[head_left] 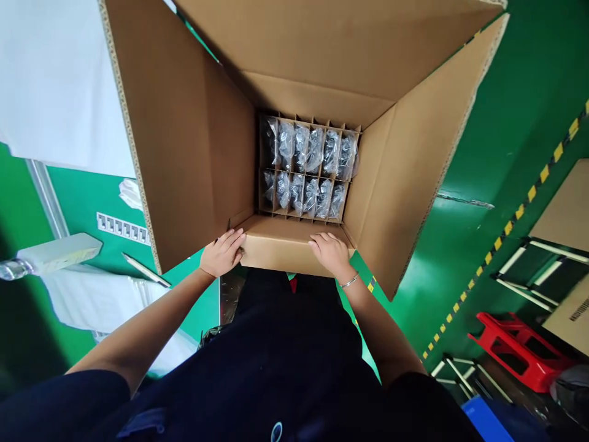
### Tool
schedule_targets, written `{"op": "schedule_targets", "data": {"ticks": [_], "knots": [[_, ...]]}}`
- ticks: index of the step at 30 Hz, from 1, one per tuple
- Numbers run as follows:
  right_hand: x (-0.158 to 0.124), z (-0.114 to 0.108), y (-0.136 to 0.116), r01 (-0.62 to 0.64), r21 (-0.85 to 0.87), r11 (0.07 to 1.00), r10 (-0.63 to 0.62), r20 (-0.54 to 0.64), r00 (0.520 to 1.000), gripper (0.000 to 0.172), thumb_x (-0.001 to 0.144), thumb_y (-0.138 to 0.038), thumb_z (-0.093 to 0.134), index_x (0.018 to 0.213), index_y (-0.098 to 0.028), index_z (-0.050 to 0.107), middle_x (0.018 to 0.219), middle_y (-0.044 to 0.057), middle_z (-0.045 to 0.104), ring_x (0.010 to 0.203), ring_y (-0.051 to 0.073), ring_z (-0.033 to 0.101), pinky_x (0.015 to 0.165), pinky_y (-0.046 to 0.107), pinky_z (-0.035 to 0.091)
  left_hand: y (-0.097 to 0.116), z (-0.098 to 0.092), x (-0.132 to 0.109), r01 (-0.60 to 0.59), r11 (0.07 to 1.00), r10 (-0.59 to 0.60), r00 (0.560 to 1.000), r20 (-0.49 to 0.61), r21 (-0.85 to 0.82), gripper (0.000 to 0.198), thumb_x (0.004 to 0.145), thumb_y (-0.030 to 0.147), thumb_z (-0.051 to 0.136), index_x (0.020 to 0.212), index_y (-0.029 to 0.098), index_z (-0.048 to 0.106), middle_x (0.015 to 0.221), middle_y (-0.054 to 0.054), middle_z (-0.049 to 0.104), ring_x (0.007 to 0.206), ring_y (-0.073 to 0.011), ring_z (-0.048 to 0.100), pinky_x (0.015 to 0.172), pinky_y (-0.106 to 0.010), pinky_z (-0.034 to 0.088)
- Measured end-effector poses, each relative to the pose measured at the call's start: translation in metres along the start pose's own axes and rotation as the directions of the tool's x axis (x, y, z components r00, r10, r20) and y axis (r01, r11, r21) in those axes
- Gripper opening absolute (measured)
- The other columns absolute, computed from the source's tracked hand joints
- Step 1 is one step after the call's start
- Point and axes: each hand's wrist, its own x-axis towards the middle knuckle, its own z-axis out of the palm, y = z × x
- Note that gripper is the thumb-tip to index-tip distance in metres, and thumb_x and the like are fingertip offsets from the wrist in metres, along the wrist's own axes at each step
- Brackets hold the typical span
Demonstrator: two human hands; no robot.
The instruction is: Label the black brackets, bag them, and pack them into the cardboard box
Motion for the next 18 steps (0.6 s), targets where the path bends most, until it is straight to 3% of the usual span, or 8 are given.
{"op": "schedule_targets", "data": {"ticks": [11,18], "knots": [[0.002,0.01,0.003,0.084,0.014,0.996,-0.083,-0.038,0.996,0.038,0.102,-0.043,0.04,0.122,-0.021,0.064,0.118,0.008,0.07,0.108,0.021,0.061,0.086,0.03,0.043,0.001,-0.004,0.001,-0.026,0.993,0.029,0.999,-0.02,0.117,0.058,0.082,0.025,0.057,0.139,0.019,0.052,0.125,-0.016,0.068,0.113,-0.0333,0.066,0.089,-0.044,0.045],[0.001,0.015,0.006,0.081,-0.026,0.996,-0.083,-0.066,0.994,0.04,0.099,-0.05,0.045,0.12,-0.022,0.064,0.118,0.009,0.069,0.105,0.023,0.062,0.084,0.03,0.044,0.004,-0.003,0.0,-0.032,0.988,0.038,0.999,-0.038,0.149,0.046,0.085,0.024,0.057,0.131,0.019,0.06,0.122,-0.014,0.07,0.111,-0.0302,0.068,0.082,-0.039,0.05]]}}
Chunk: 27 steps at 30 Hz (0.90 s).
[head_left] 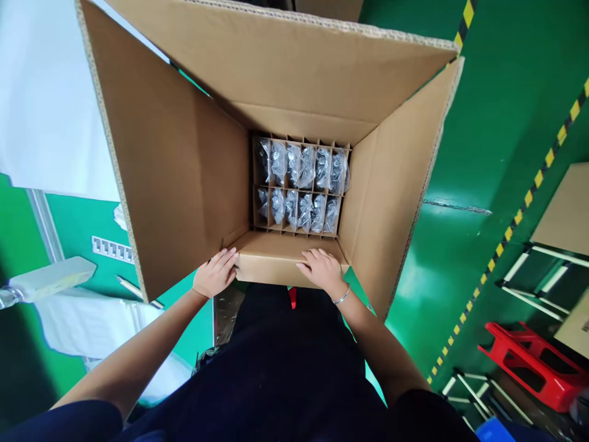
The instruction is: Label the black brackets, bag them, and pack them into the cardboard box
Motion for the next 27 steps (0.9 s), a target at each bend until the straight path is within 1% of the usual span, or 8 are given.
{"op": "schedule_targets", "data": {"ticks": [4,7,9,13,16,19,22,27], "knots": [[0.0,0.0,0.0,-0.007,-0.027,1.0,0.007,-0.006,1.0,0.04,0.099,-0.049,0.045,0.121,-0.022,0.064,0.118,0.009,0.07,0.105,0.022,0.062,0.084,0.03,0.044,0.002,-0.001,0.002,-0.013,1.0,0.013,1.0,-0.026,-0.015,0.043,0.087,0.023,0.056,0.129,0.019,0.061,0.123,-0.013,0.07,0.112,-0.0286,0.068,0.08,-0.036,0.053],[-0.001,0.0,0.001,-0.003,-0.049,0.999,0.003,-0.008,1.0,0.04,0.099,-0.049,0.045,0.122,-0.022,0.064,0.117,0.009,0.07,0.105,0.022,0.062,0.083,0.029,0.044,0.003,-0.002,0.005,-0.054,0.998,0.053,0.997,-0.057,-0.015,0.044,0.089,0.022,0.056,0.133,0.017,0.059,0.124,-0.014,0.069,0.114,-0.0277,0.067,0.086,-0.036,0.054],[-0.001,0.002,0.002,-0.004,-0.063,0.998,0.003,-0.014,1.0,0.04,0.099,-0.048,0.046,0.121,-0.022,0.065,0.117,0.009,0.07,0.105,0.022,0.062,0.083,0.029,0.044,0.005,-0.004,0.007,-0.074,0.997,0.072,0.995,-0.07,-0.026,0.049,0.089,0.02,0.055,0.138,0.016,0.054,0.125,-0.014,0.069,0.117,-0.0271,0.065,0.093,-0.036,0.053],[0.0,0.005,0.004,-0.009,-0.082,0.997,0.007,-0.027,1.0,0.038,0.098,-0.047,0.049,0.12,-0.021,0.065,0.115,0.008,0.071,0.104,0.021,0.063,0.083,0.03,0.043,0.007,-0.007,0.01,-0.088,0.991,0.079,0.993,-0.086,-0.102,0.064,0.089,0.015,0.053,0.151,0.015,0.037,0.131,-0.015,0.065,0.122,-0.0263,0.062,0.104,-0.037,0.05],[0.001,0.006,0.004,-0.018,-0.093,0.995,0.015,-0.038,0.999,0.035,0.096,-0.045,0.052,0.119,-0.022,0.066,0.115,0.007,0.072,0.104,0.021,0.063,0.082,0.029,0.042,0.008,-0.006,0.01,-0.076,0.987,0.068,0.996,-0.058,-0.144,0.065,0.09,0.013,0.05,0.153,0.013,0.033,0.134,-0.016,0.062,0.127,-0.0268,0.058,0.108,-0.039,0.048],[0.001,0.006,0.004,-0.037,-0.109,0.993,0.032,-0.049,0.998,0.032,0.094,-0.042,0.056,0.116,-0.022,0.068,0.113,0.006,0.073,0.102,0.021,0.064,0.08,0.03,0.042,0.006,-0.001,0.008,-0.082,0.98,0.083,0.997,-0.001,-0.18,0.06,0.092,0.012,0.048,0.15,0.011,0.037,0.136,-0.017,0.06,0.13,-0.0278,0.056,0.109,-0.041,0.048],[0.001,0.006,0.004,-0.052,-0.13,0.99,0.045,-0.055,0.997,0.031,0.094,-0.04,0.056,0.115,-0.021,0.069,0.111,0.007,0.073,0.099,0.022,0.064,0.08,0.03,0.041,0.004,0.008,0.005,-0.087,0.962,0.097,0.995,0.025,-0.257,0.055,0.092,0.01,0.046,0.147,0.011,0.042,0.139,-0.017,0.058,0.133,-0.0289,0.052,0.109,-0.044,0.048],[0.002,0.006,0.007,-0.041,-0.157,0.987,0.034,-0.047,0.998,0.031,0.094,-0.039,0.056,0.116,-0.021,0.069,0.109,0.007,0.073,0.099,0.022,0.064,0.081,0.031,0.042,0.004,0.021,0.0,-0.044,0.92,0.074,0.995,0.063,-0.39,0.056,0.093,0.006,0.043,0.148,0.012,0.038,0.147,-0.017,0.05,0.141,-0.0295,0.042,0.112,-0.048,0.044]]}}
